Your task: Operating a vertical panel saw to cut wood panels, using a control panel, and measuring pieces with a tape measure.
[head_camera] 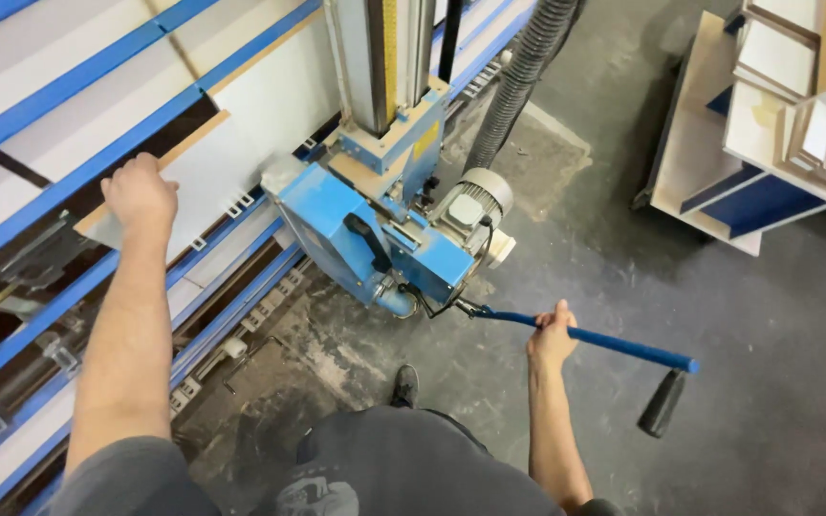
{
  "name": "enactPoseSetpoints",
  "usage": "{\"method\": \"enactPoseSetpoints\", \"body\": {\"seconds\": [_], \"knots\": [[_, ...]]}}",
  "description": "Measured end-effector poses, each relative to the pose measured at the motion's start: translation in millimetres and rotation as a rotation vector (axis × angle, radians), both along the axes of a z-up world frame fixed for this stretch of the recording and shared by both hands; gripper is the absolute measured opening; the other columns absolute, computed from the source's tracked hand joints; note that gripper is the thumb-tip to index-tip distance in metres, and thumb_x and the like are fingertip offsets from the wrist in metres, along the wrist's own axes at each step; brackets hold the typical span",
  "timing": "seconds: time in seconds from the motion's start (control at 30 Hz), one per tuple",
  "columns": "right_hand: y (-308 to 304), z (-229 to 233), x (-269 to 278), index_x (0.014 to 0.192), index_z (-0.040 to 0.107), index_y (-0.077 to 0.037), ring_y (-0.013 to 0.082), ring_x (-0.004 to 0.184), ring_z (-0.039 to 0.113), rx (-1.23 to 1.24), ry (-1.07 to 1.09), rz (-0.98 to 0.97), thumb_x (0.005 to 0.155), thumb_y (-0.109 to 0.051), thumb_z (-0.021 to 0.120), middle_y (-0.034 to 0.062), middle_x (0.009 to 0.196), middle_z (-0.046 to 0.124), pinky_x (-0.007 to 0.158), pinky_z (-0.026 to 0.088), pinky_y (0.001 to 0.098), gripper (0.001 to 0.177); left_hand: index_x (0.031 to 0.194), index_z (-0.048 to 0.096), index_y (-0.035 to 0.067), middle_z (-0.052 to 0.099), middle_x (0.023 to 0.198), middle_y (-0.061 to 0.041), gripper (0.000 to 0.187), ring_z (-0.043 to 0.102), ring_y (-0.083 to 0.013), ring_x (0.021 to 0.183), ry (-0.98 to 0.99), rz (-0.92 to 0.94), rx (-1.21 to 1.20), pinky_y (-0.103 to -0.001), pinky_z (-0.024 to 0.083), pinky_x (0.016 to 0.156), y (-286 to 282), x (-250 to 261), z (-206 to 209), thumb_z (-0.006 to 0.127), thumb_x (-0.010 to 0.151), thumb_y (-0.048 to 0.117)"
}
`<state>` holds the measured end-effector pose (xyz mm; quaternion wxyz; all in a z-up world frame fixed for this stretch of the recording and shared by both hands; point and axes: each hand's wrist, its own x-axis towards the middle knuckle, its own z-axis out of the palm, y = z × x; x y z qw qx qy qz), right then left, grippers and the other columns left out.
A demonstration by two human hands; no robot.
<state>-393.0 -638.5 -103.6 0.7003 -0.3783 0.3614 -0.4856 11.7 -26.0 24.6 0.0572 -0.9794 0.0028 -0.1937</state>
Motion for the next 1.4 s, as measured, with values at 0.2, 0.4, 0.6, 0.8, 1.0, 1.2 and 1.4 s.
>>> {"method": "enactPoseSetpoints", "body": {"seconds": [0.2, 0.4, 0.6, 0.8, 1.0, 1.2, 1.4], "knots": [[-69.9, 62.5, 45.2, 0.064, 0.042, -0.018, 0.0151, 0.039, 0.040, -0.019, 0.020, 0.076, 0.101, -0.017, 0.072, 0.0024, 0.046, 0.035, 0.047, 0.045, 0.0338, 0.048, 0.094, 0.062, 0.015, 0.077, 0.090, -0.014, 0.035, 0.072, -0.0407, 0.086, 0.310, 0.142, -0.224, -0.047, 0.047, 0.074, 10.8, -34.6, 40.4, 0.081, 0.094, 0.044], [-163.8, 70.2, 134.3, 0.091, 0.048, -0.018, 0.0118, 0.056, 0.052, 0.062, 0.051, 0.151, 0.105, -0.030, 0.065, -0.0020, 0.065, 0.049, 0.056, 0.048, 0.0299, 0.025, 0.095, 0.060, 0.011, 0.072, 0.090, -0.016, 0.040, 0.068, -0.0454, 0.086, 0.225, 0.307, -0.470, -0.054, 0.048, 0.066, 42.9, -135.8, 63.8, 0.085, 0.092, 0.042], [-190.9, -143.8, 172.1, 0.090, 0.045, -0.014, 0.0165, 0.056, 0.051, 0.197, 0.138, 0.397, 0.091, 0.009, 0.057, 0.0056, 0.071, 0.050, 0.048, 0.038, 0.0307, 0.025, 0.113, 0.072, 0.018, 0.076, 0.098, -0.010, 0.043, 0.070, -0.0372, 0.095, 0.303, 0.435, -0.514, -0.049, 0.050, 0.073, 58.3, -227.0, 82.2, 0.084, 0.086, 0.049], [-141.3, -248.8, 100.5, 0.099, 0.066, -0.013, 0.0217, 0.073, 0.071, 0.519, 0.714, 0.464, 0.084, -0.028, 0.085, 0.0086, 0.087, 0.067, 0.059, 0.057, 0.0450, 0.029, 0.110, 0.075, 0.011, 0.075, 0.106, -0.023, 0.038, 0.069, -0.0447, 0.109, 0.221, 0.096, -0.629, -0.051, 0.054, 0.091, 63.1, -289.7, 93.2, 0.090, 0.078, 0.025], [-39.0, -244.5, 10.6, 0.118, 0.039, -0.018, 0.0163, 0.093, 0.050, 0.768, 0.519, 0.612, 0.094, -0.067, 0.068, -0.0016, 0.107, 0.051, 0.078, 0.041, 0.0302, 0.062, 0.104, 0.077, 0.024, 0.077, 0.101, -0.008, 0.035, 0.073, -0.0321, 0.105, 0.295, -0.010, -0.567, -0.043, 0.055, 0.095, 78.9, -312.4, 73.0, 0.090, 0.075, 0.039], [180.4, -98.7, 20.3, 0.110, 0.070, 0.003, 0.0346, 0.088, 0.072, 0.352, 0.904, 1.066, 0.096, -0.031, 0.072, 0.0230, 0.098, 0.071, 0.077, 0.058, 0.0472, 0.037, 0.091, 0.073, 0.020, 0.076, 0.089, -0.004, 0.024, 0.073, -0.0305, 0.098, 0.266, -0.504, -0.622, -0.043, 0.053, 0.094, 105.5, -314.0, 68.2, 0.088, 0.077, 0.035], [405.7, 62.1, 67.4, 0.123, 0.066, 0.011, 0.0345, 0.108, 0.071, -0.066, 0.641, 1.752, 0.099, -0.058, 0.067, 0.0297, 0.115, 0.071, 0.095, 0.055, 0.0457, 0.074, 0.088, 0.067, 0.026, 0.074, 0.091, 0.007, 0.026, 0.067, -0.0174, 0.104, 0.244, -0.968, -0.370, -0.043, 0.042, 0.103, 117.6, -300.2, 79.4, 0.084, 0.077, 0.041]]}}
